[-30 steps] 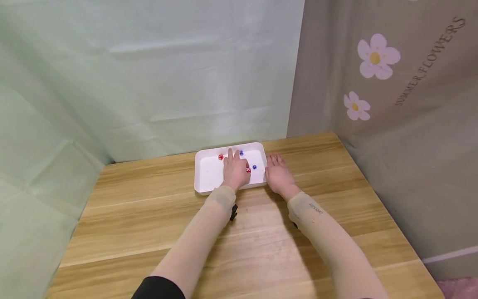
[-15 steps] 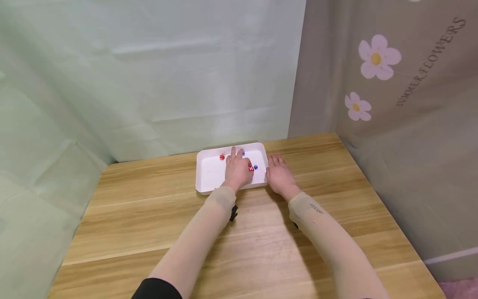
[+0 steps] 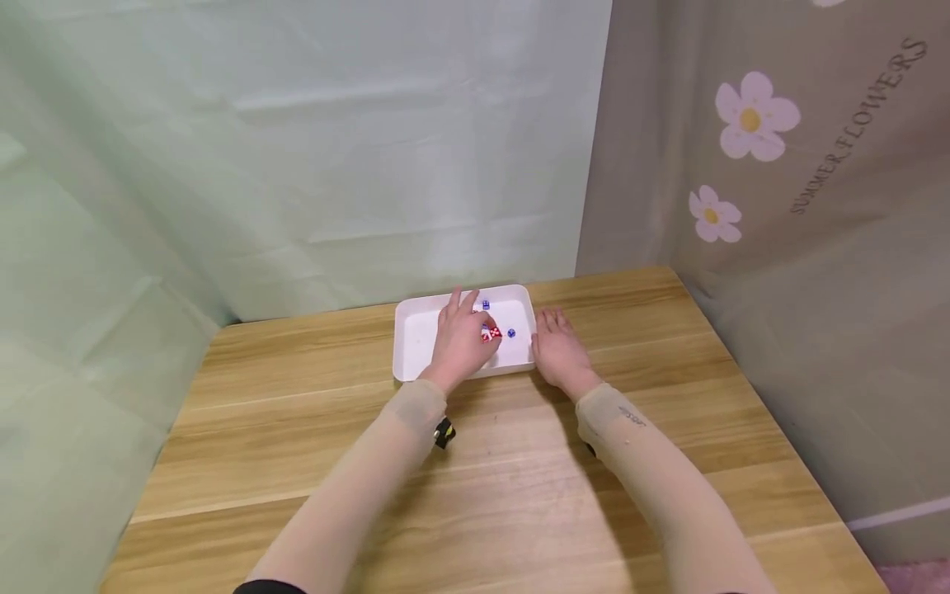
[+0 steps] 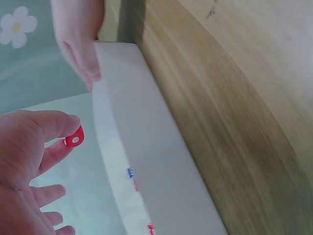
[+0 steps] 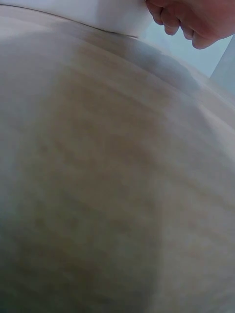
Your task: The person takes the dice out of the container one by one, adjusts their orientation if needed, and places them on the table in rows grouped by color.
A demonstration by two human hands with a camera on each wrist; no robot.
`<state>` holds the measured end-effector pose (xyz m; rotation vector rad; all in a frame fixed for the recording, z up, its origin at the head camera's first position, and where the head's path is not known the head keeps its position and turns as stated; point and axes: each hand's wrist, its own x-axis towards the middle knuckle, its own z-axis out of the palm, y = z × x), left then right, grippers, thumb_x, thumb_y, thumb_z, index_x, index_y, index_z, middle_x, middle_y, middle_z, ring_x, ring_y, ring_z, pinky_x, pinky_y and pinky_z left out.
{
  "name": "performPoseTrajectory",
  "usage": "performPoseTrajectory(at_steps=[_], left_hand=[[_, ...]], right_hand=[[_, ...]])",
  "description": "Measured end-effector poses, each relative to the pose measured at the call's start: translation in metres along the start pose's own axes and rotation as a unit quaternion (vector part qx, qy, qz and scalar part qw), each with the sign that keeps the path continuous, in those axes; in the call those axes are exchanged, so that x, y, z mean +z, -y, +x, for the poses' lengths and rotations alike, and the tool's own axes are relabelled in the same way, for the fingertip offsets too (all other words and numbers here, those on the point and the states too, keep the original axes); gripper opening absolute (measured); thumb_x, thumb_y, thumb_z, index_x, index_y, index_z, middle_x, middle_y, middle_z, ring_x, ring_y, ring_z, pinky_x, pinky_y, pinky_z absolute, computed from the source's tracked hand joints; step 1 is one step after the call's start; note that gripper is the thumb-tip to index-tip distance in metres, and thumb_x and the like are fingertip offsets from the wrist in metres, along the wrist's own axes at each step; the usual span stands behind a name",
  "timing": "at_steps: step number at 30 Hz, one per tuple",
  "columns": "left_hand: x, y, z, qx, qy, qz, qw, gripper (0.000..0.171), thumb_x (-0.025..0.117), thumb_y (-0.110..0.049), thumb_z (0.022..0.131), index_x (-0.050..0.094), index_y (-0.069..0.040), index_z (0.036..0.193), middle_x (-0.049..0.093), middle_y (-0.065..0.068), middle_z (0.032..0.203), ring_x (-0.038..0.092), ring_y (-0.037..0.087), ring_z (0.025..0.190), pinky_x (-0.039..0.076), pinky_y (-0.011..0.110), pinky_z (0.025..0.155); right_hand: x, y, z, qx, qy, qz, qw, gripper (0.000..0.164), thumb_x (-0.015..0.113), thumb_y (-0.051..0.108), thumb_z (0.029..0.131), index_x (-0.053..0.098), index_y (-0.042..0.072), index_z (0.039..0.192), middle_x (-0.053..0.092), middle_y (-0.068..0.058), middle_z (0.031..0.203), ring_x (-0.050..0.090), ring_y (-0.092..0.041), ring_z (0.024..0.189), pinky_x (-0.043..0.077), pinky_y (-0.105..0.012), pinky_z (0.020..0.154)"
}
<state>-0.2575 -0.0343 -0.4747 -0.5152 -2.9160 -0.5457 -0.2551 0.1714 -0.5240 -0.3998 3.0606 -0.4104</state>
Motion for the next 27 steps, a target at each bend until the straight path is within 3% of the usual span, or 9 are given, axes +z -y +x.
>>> performPoseTrajectory(at_steps=[6,14,21,27], left_hand=[[-0.016,0.008,-0.014,0.019,-0.019,-0.023,0.9994,0.012,0.08,-0.027,0.094,0.079,-0.016,0.096,0.042,0.019,0.166,0.017,0.043,0.161,0.021,0.059,0.127],[-0.03,0.027,-0.034,0.026,-0.013,-0.031,0.9991,0.013,0.083,-0.03,0.092,0.079,-0.018,0.095,0.04,0.018,0.167,0.013,0.042,0.162,0.022,0.059,0.127],[-0.036,0.042,-0.059,0.021,-0.006,-0.053,0.9984,0.011,0.084,-0.029,0.091,0.079,-0.019,0.092,0.042,0.017,0.167,0.017,0.047,0.161,0.025,0.063,0.124],[-0.036,0.05,-0.075,0.03,-0.021,-0.085,0.9957,0.011,0.086,-0.025,0.088,0.078,-0.018,0.09,0.041,0.018,0.167,0.016,0.049,0.16,0.024,0.072,0.121]], right_hand=[[-0.005,0.002,0.0,-0.003,0.002,0.001,1.0,0.059,0.031,0.022,0.116,0.026,-0.016,0.16,0.027,-0.033,0.168,0.018,-0.05,0.159,0.017,-0.054,0.13],[-0.004,0.002,0.0,0.003,0.01,0.005,1.0,0.059,0.031,0.023,0.116,0.024,-0.015,0.161,0.024,-0.032,0.169,0.016,-0.049,0.159,0.015,-0.054,0.13],[-0.001,0.002,-0.001,0.012,0.015,0.011,1.0,0.06,0.032,0.024,0.116,0.023,-0.014,0.162,0.024,-0.031,0.17,0.015,-0.048,0.16,0.015,-0.054,0.13],[-0.001,0.002,-0.002,0.013,0.013,0.018,1.0,0.06,0.031,0.024,0.116,0.023,-0.014,0.162,0.024,-0.032,0.17,0.014,-0.049,0.16,0.015,-0.055,0.13]])
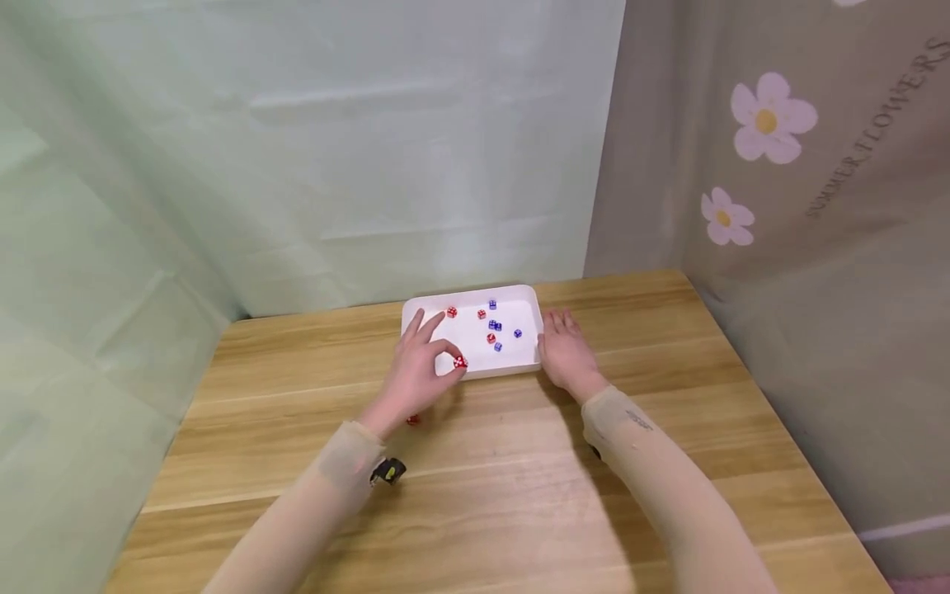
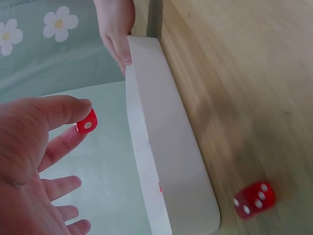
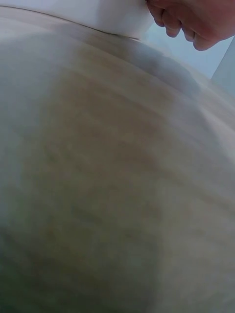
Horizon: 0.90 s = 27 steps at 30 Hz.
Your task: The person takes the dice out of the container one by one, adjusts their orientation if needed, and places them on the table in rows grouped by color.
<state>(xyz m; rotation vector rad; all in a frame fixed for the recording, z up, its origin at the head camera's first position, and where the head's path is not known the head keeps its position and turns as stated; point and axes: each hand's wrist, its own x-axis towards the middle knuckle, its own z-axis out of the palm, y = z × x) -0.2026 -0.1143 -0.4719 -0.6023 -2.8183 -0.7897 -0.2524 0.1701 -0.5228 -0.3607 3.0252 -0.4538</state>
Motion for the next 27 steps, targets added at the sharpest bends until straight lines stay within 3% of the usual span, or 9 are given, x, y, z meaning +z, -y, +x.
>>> performPoseTrajectory(at_steps=[14,21,27], left_hand=[[-0.008,0.015,-0.048,-0.005,0.051,-0.007,0.9987,0.017,0.091,-0.023,0.085,0.075,-0.018,0.088,0.031,0.023,0.171,0.0,0.049,0.162,0.01,0.071,0.125],[-0.008,0.022,-0.063,0.004,0.051,0.037,0.998,0.019,0.091,-0.023,0.083,0.072,-0.022,0.084,0.032,0.025,0.17,0.004,0.053,0.16,0.015,0.072,0.123],[-0.005,0.027,-0.069,-0.006,0.058,0.042,0.9974,0.016,0.089,-0.017,0.084,0.073,-0.019,0.084,0.028,0.025,0.172,-0.004,0.049,0.162,0.011,0.071,0.124]], right_hand=[[0.001,0.001,-0.002,0.0,0.003,-0.012,1.0,0.061,0.03,0.024,0.116,0.022,-0.014,0.162,0.024,-0.032,0.17,0.014,-0.049,0.16,0.014,-0.055,0.13],[0.0,0.002,-0.002,-0.003,0.002,-0.015,1.0,0.061,0.03,0.024,0.116,0.022,-0.014,0.162,0.023,-0.032,0.17,0.015,-0.049,0.159,0.015,-0.055,0.13],[0.001,0.002,-0.003,-0.004,-0.001,-0.012,1.0,0.061,0.029,0.024,0.116,0.022,-0.015,0.162,0.023,-0.032,0.17,0.015,-0.05,0.159,0.015,-0.055,0.13]])
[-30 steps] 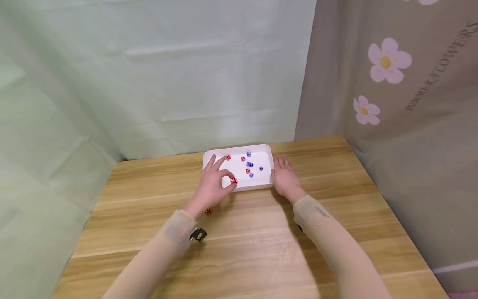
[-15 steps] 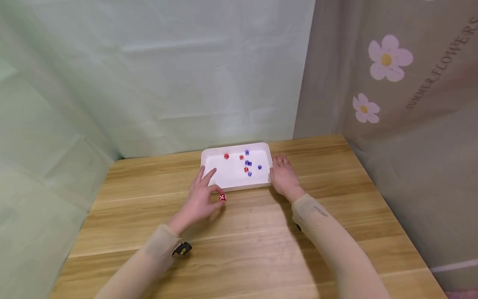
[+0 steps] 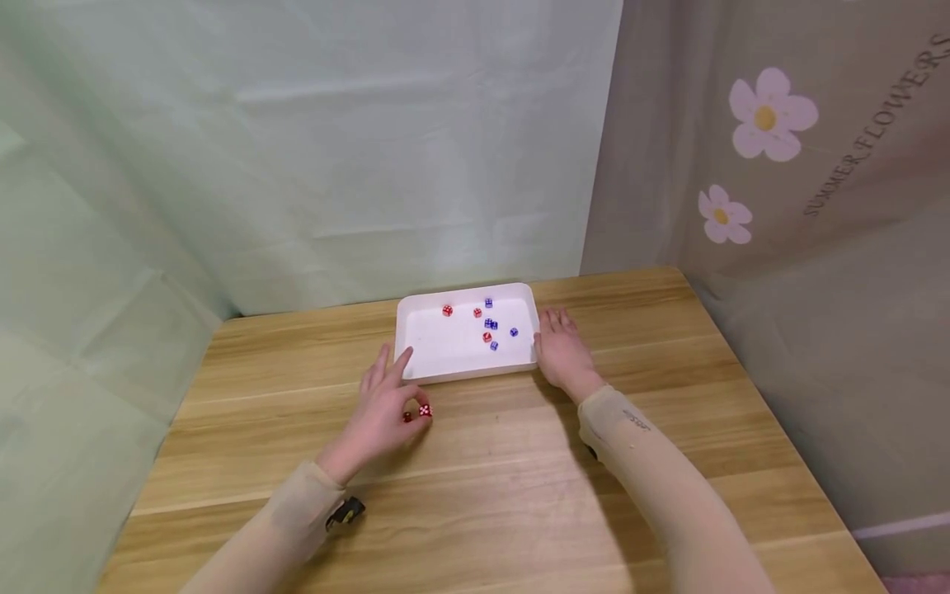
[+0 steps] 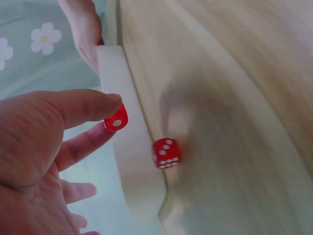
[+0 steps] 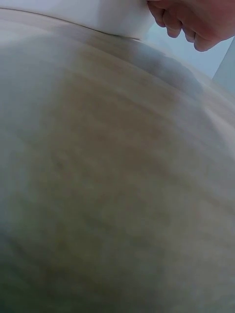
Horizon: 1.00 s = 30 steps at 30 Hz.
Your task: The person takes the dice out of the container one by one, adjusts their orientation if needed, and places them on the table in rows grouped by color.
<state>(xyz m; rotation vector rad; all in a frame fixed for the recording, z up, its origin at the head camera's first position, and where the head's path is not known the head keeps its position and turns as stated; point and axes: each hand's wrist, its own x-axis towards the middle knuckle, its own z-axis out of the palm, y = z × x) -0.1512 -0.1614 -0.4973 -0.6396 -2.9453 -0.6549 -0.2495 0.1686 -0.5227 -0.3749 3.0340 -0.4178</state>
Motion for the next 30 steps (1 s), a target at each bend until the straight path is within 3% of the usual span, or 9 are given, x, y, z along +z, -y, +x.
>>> performPoseTrajectory(at_steps=[17,30], left_hand=[[0.008,0.006,-0.007,-0.014,0.012,0.029,0.9994,0.015,0.091,-0.016,0.083,0.076,-0.016,0.087,0.021,0.025,0.174,-0.01,0.048,0.162,0.007,0.07,0.126],[0.015,0.009,-0.008,-0.008,0.004,0.061,0.9981,0.016,0.09,-0.015,0.083,0.074,-0.016,0.085,0.023,0.027,0.173,-0.001,0.054,0.16,0.011,0.071,0.125]], right_hand=[[-0.004,0.0,-0.004,0.003,0.004,0.006,1.0,0.061,0.029,0.025,0.116,0.021,-0.014,0.162,0.022,-0.033,0.17,0.013,-0.049,0.16,0.014,-0.055,0.13],[-0.005,0.0,-0.005,0.004,0.006,0.006,1.0,0.061,0.028,0.024,0.116,0.02,-0.015,0.162,0.021,-0.033,0.17,0.013,-0.05,0.16,0.013,-0.055,0.13]])
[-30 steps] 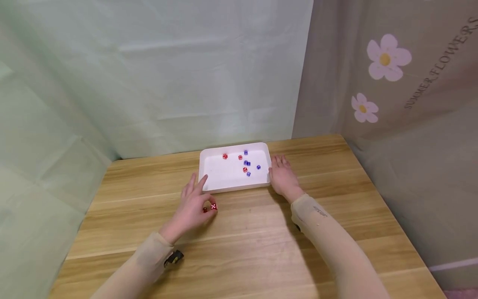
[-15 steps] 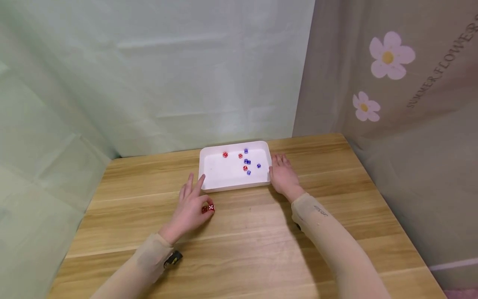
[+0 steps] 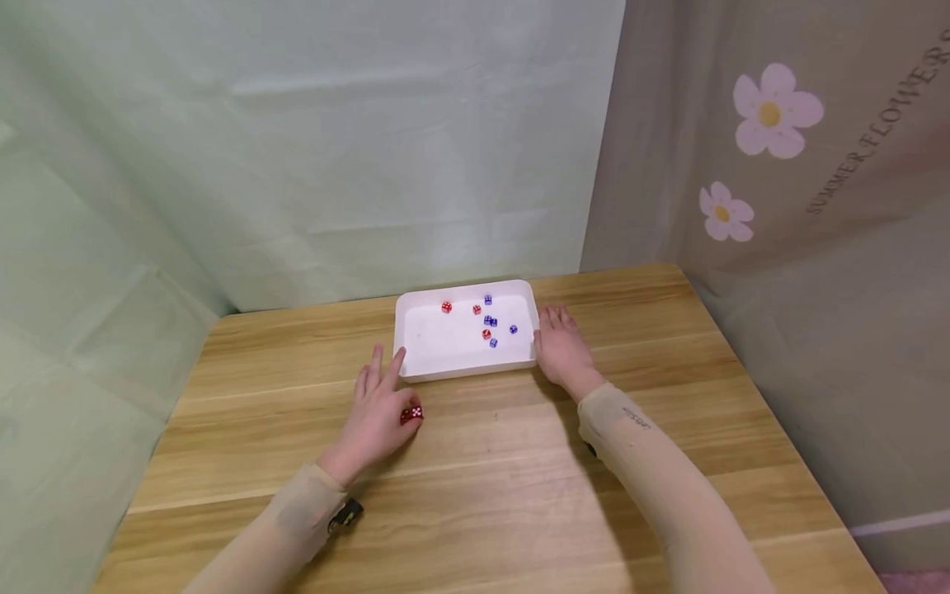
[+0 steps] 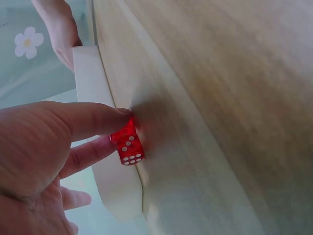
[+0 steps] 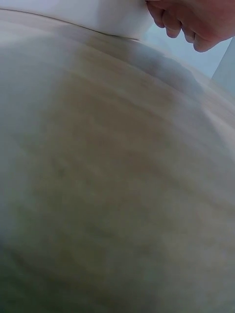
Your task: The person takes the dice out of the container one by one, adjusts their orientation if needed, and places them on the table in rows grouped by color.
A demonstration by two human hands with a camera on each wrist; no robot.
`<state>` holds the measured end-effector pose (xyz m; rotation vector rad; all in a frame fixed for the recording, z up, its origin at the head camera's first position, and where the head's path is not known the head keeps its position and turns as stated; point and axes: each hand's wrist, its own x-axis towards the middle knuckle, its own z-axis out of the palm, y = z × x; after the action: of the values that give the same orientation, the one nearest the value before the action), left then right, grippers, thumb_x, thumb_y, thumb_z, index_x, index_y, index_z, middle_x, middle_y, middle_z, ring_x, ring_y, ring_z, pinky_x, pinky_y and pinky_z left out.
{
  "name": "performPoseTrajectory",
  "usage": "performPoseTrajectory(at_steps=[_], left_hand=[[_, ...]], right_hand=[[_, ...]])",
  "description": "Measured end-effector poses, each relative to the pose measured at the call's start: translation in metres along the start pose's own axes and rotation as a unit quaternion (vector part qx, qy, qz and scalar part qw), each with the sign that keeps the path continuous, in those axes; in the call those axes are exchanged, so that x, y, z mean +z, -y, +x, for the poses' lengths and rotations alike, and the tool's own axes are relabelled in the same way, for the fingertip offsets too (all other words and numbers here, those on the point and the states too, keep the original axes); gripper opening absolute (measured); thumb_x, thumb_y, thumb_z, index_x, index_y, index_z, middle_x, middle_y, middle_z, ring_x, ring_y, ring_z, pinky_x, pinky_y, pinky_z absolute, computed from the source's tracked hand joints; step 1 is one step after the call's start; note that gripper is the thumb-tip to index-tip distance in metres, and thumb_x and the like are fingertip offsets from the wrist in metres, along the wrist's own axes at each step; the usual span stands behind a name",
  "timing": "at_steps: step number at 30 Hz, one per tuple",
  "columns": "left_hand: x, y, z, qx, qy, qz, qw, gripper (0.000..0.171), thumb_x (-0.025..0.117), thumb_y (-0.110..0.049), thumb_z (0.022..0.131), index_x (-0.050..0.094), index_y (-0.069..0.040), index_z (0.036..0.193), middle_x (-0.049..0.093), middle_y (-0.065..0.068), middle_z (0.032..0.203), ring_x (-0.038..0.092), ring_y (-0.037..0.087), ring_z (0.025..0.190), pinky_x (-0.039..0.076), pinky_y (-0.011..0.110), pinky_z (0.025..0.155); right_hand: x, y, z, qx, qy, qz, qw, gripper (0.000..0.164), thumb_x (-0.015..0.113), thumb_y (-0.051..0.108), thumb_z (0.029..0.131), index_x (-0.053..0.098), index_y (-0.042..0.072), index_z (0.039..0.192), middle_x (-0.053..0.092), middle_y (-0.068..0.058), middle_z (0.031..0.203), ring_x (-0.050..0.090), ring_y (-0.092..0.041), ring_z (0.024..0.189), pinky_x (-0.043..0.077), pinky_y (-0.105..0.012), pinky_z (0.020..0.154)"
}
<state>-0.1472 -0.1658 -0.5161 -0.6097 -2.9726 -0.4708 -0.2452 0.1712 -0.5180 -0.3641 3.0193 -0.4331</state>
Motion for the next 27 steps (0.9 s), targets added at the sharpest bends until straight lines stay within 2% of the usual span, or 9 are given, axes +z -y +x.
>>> performPoseTrajectory(at_steps=[11,21,27], left_hand=[[0.0014,-0.0013,0.0003,0.003,-0.012,0.008,0.9999,0.017,0.092,-0.019,0.083,0.076,-0.014,0.086,0.024,0.028,0.172,-0.001,0.054,0.16,0.013,0.072,0.124],[0.0009,-0.0032,-0.0002,0.002,-0.003,0.008,1.0,0.014,0.09,-0.019,0.085,0.077,-0.014,0.089,0.024,0.026,0.173,0.0,0.053,0.16,0.011,0.07,0.125],[0.0007,-0.0046,-0.0005,0.0,-0.012,0.007,0.9999,0.016,0.091,-0.019,0.084,0.077,-0.014,0.087,0.026,0.027,0.172,0.002,0.054,0.16,0.012,0.071,0.125]], right_hand=[[-0.0044,-0.0025,-0.0015,0.006,0.006,0.002,1.0,0.061,0.028,0.025,0.116,0.019,-0.014,0.162,0.019,-0.033,0.171,0.011,-0.05,0.16,0.012,-0.056,0.13],[-0.0036,-0.0044,-0.0024,0.006,0.01,0.001,1.0,0.061,0.028,0.025,0.116,0.018,-0.014,0.163,0.018,-0.032,0.171,0.01,-0.049,0.16,0.012,-0.056,0.13],[-0.0034,-0.0038,-0.0027,0.005,0.009,-0.006,1.0,0.061,0.028,0.025,0.116,0.02,-0.015,0.162,0.02,-0.033,0.171,0.012,-0.05,0.16,0.012,-0.055,0.13]])
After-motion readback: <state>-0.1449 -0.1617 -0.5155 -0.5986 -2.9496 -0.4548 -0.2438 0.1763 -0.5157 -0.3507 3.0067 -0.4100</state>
